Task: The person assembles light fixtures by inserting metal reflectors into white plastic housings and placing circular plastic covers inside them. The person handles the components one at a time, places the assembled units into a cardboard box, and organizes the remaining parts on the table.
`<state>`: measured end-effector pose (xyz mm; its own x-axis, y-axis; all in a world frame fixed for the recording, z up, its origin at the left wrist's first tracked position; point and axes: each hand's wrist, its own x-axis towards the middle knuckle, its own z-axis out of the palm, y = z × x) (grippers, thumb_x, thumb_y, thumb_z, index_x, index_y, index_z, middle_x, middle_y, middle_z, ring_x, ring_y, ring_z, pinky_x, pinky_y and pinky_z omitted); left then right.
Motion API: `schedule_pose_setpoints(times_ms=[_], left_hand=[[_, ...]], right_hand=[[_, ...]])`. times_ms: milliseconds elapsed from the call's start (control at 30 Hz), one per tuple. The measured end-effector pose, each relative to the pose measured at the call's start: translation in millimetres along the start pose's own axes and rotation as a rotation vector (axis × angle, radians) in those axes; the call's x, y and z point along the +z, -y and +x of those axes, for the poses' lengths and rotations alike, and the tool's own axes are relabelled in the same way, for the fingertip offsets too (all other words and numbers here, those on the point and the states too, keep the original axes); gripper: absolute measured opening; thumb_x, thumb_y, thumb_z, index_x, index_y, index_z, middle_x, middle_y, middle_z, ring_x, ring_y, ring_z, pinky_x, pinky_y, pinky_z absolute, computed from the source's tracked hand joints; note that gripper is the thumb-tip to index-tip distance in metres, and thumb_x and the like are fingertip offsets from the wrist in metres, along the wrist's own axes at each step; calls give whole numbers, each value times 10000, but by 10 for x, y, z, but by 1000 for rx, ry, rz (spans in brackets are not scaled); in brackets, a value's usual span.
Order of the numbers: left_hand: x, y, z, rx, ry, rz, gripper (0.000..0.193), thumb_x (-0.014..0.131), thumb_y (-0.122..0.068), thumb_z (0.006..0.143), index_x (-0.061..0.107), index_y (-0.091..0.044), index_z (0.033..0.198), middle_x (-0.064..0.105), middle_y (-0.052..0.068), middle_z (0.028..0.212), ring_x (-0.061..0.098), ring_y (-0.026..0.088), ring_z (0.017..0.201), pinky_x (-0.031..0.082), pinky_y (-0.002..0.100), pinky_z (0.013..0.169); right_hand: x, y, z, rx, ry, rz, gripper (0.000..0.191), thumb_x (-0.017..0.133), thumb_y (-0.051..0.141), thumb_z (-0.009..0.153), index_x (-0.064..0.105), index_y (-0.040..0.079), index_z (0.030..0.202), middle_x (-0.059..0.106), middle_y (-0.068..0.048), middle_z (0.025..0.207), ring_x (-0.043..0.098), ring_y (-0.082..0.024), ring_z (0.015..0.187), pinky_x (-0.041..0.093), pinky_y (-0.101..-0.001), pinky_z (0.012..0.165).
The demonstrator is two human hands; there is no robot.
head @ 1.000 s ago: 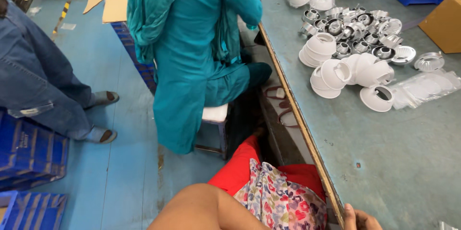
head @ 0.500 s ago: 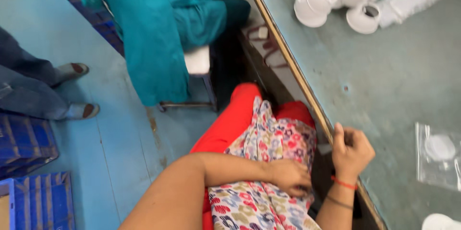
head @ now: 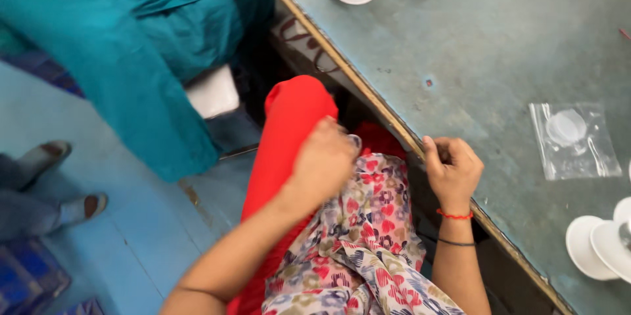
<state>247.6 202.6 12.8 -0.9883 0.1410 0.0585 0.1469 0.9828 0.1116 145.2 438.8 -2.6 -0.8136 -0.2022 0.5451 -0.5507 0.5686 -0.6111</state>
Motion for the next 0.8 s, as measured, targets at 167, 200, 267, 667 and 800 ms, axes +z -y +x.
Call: schedule_pose_setpoints(times_ms=[167,200,267,667,800], left_hand=[[480,-27,-6,305,809,368,309,572,-256,974,754,-103,1172,677,124,1294,497,446,1347,180,748,1182],[633,-115,-7,333,945,277,312,591,-265,973,737,-115,1205,640,107,1359,499,420,1360,226,815,1143],[877,-240,11,195,960,-89,375,682,-212,878,801,-77,1206,713,150,1281,682,347,1235,541,524,1011],[1279,30,624,-440,42,-1038,788,771,-257,862,403,-35,1523,515,220,1491,638,341,1221,550,454,1003],[1488,-6,333,-318,609,-435,873,743,-287,912,238,39,1544,422,323,1452,526,417,1252,458,466,1015]], right_hand=[[45,48,47,-5,-30,-90,203,837,157,926,692,52,830,606,-70,711,558,-176,598,441,-316,575],[50,58,54,11,-37,-93,202,837,160,919,694,53,823,607,-69,703,556,-179,587,440,-320,567],[54,79,71,33,-42,-82,198,837,161,908,697,55,816,599,-66,683,544,-183,569,431,-326,555],[-22,23,13,15,-38,-19,174,832,153,903,703,57,837,607,-59,689,553,-171,575,437,-312,555],[-77,3,-32,76,-56,117,159,814,144,923,703,47,863,622,-48,702,569,-139,562,450,-287,548]])
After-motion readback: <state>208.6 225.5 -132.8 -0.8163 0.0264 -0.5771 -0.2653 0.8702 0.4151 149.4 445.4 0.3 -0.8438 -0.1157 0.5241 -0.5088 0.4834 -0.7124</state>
